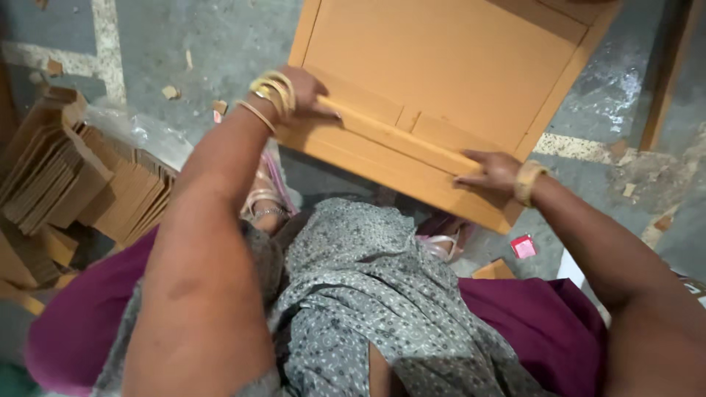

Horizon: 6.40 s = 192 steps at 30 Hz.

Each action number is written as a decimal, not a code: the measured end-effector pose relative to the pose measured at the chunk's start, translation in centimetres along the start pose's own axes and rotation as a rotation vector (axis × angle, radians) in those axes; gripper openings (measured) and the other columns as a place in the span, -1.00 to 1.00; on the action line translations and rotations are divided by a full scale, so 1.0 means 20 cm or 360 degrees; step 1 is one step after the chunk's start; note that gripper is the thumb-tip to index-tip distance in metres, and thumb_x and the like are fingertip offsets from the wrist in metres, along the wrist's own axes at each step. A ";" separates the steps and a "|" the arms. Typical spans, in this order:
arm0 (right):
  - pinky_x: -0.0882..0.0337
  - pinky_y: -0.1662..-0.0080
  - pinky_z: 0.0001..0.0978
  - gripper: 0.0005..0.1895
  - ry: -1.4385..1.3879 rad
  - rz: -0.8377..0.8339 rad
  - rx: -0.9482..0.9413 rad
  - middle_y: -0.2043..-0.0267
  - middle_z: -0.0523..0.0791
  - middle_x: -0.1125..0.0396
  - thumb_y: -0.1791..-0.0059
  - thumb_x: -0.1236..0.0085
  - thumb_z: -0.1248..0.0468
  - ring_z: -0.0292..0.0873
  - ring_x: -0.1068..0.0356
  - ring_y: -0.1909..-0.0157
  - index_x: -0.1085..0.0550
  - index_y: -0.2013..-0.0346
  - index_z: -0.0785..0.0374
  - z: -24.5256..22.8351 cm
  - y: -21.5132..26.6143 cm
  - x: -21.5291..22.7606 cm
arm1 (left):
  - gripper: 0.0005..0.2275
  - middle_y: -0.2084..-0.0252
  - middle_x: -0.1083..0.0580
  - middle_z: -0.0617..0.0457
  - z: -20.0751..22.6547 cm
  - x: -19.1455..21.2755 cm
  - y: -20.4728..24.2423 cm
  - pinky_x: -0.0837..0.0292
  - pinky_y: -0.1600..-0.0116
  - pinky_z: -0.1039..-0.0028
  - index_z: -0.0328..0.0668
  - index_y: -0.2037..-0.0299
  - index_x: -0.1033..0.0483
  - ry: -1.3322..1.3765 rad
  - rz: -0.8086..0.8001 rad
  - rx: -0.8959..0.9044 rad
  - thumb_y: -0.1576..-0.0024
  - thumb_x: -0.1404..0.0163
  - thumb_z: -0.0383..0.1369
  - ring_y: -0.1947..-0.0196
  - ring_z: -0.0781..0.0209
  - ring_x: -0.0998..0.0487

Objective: The person applies glue to cardboard strips using a white applicator and attaches them to the edges of a large flat cardboard panel. She then folds the panel's flaps and presses the glued strips to form a box structure.

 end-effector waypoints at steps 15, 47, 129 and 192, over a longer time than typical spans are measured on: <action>-0.31 -0.31 -0.02 -0.25 0.0157 0.0136 -0.0886 -0.23 0.12 -0.42 -0.09 0.18 -0.31 0.22 -0.39 -0.26 -0.51 -0.24 0.19 0.67 0.89 -0.22 | -0.20 -0.01 -0.50 -0.34 -0.94 -0.96 0.23 -0.33 -0.11 0.07 -0.38 -0.05 -0.48 0.1800 0.1400 0.1593 -0.09 0.19 0.36 -0.04 -0.31 -0.48; -0.57 0.02 0.28 -0.50 -0.3448 0.2171 -0.0853 -0.09 -0.01 -0.42 0.00 -0.11 -0.05 0.15 -0.48 -0.03 -0.40 -0.18 0.05 0.31 0.34 -0.90 | -0.52 0.05 -0.63 -0.11 -0.22 -0.80 0.19 -0.56 0.02 0.33 -0.47 -0.05 -0.60 0.3343 0.1566 0.0921 -0.03 -0.29 -0.21 0.16 0.10 -0.65; 0.06 -0.30 0.62 -0.35 -0.3395 0.2058 -0.0638 -0.41 -0.11 -0.18 0.01 -0.25 0.04 0.17 -0.08 -0.43 -0.32 -0.33 0.12 -0.24 -0.29 -0.94 | -0.42 0.32 -0.50 0.02 0.61 -1.25 -0.21 -0.36 0.34 0.19 -0.30 0.11 -0.61 0.3218 0.0695 0.1059 0.11 -0.25 0.09 0.42 0.10 -0.44; -0.58 0.10 0.20 -0.14 -0.2779 0.2844 -0.1062 -0.09 0.12 -0.48 0.01 0.11 -0.31 0.23 -0.54 0.02 -0.44 -0.19 0.41 0.05 0.25 -0.70 | -0.62 0.07 -0.58 0.06 -0.19 -0.88 0.02 -0.49 0.23 0.41 -0.22 -0.07 -0.52 0.3275 0.1905 0.0489 -0.11 -0.23 -0.22 0.23 0.27 -0.60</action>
Point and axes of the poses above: each hand's wrist, its own y-axis away from the middle knuckle, its own x-axis out of the back of the hand, z = x × y, the point moved 5 cm from there along -y, towards the middle knuckle
